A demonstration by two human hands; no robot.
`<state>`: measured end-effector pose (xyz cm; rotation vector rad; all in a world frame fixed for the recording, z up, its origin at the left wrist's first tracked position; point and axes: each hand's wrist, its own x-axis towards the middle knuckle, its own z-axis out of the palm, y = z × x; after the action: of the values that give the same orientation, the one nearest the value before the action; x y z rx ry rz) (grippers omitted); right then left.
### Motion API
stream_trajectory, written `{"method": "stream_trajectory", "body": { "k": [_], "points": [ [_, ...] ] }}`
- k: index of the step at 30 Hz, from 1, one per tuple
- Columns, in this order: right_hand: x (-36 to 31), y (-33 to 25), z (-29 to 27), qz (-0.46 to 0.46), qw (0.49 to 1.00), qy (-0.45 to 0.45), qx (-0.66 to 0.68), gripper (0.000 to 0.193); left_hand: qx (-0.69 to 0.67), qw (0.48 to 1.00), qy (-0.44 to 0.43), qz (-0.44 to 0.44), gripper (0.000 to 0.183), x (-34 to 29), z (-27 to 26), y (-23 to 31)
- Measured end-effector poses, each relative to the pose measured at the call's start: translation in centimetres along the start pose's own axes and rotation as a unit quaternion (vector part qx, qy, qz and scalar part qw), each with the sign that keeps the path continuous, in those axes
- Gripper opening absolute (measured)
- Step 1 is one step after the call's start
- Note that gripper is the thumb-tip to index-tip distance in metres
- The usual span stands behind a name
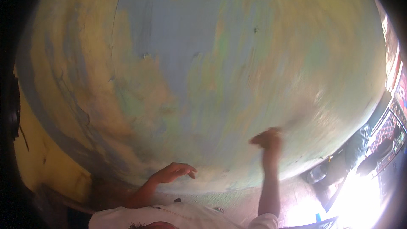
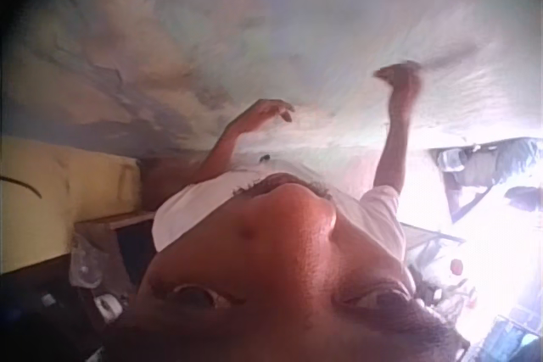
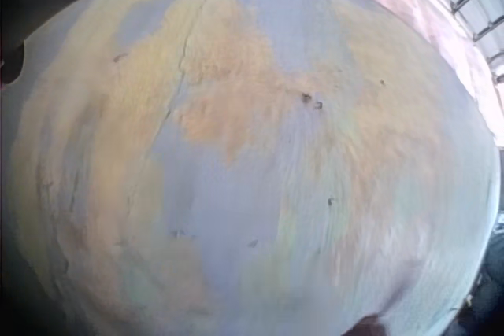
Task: The person uses a scraper to remove loose paint from a wall. They repeatedly scrape different sections of the wall, occasionally pausing to wipe the tool or adjust their position.
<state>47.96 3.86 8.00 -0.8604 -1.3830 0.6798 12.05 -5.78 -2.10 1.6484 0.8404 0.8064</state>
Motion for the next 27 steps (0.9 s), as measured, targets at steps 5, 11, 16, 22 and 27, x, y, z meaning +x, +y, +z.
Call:
{"method": "stream_trajectory", "body": {
  "k": [5, 11, 16, 22, 27],
  "points": [
    [-15.5, 8.2, 11.5, 0.292, 0.927, 0.04, 0.23, 0.028, 0.032, 0.999, 0.002, -0.004, 0.038, -0.8, 0.5, 0.5],
    [-14.4, 0.1, 14.6, 0.202, 0.955, -0.14, 0.165, 0.018, -0.027, 0.999, 0.025, 0.014, 0.067, 1.1, -1.0, 5.8],
    [-7.5, -7.6, 14.3, 0.127, 0.94, -0.287, 0.131, 0.024, -0.047, 0.983, 0.066, 0.165, 0.083, 3.2, -3.1, 14.1],
    [-5.5, -10.3, 15.7, 0.143, 0.908, -0.357, 0.168, 0.032, -0.078, 0.948, 0.223, 0.215, 0.045, 5.4, -2.7, 18.6],
    [-5.0, -10.5, 14.5, 0.172, 0.874, -0.359, 0.277, 0.032, -0.09, 0.939, 0.256, 0.212, 0.036, 6.7, -2.3, 18.9]
  ]
}}
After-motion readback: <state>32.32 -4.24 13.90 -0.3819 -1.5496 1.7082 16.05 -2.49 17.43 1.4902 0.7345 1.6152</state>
